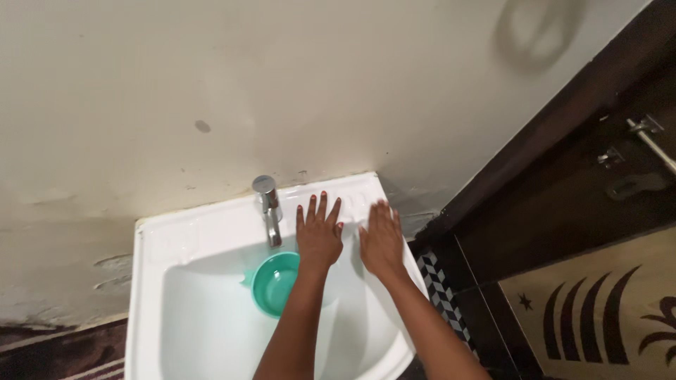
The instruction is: The person washes their hands at a bathroom sink using a sponge and water from the faucet. They rinse the sponge, fill a green cup with water, and repeatedly rinse their hands and the sink basin before hanging the cup on a wall hook.
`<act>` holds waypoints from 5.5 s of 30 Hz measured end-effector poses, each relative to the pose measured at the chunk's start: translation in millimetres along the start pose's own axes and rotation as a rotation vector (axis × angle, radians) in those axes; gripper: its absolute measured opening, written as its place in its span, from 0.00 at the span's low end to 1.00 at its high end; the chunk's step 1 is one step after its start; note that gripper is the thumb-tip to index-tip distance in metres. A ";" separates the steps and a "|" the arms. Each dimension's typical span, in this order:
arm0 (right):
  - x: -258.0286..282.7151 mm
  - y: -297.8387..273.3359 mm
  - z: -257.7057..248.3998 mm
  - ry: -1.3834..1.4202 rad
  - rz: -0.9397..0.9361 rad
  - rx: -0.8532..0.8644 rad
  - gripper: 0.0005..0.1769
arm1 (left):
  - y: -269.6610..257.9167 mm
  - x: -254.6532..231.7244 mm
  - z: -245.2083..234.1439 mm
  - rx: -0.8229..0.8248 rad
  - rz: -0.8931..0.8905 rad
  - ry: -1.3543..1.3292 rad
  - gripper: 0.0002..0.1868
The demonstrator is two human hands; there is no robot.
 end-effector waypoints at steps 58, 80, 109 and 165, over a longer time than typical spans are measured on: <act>-89.6 75.4 70.2 1.446 0.437 0.648 0.37 | 67.2 -66.2 54.4 -0.069 0.174 0.051 0.34; -68.8 -204.7 62.9 1.849 0.806 0.037 0.27 | -167.0 -156.5 28.8 0.339 0.171 -0.615 0.35; -33.1 -213.9 102.7 1.842 0.696 -0.214 0.22 | -274.4 -150.9 -41.6 -0.123 0.062 -0.314 0.23; 339.5 -256.5 17.5 0.475 -0.910 0.219 0.41 | -390.2 146.9 -49.4 -0.797 -0.606 -2.028 0.55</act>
Point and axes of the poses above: each hand's wrist, its own y-axis towards the middle knuckle, its own z-axis out of the palm, x = y × z, the point moved 2 cm from there along y, towards the middle knuckle, and after that the axes turned 4 degrees about z, right-handed, at the moved point
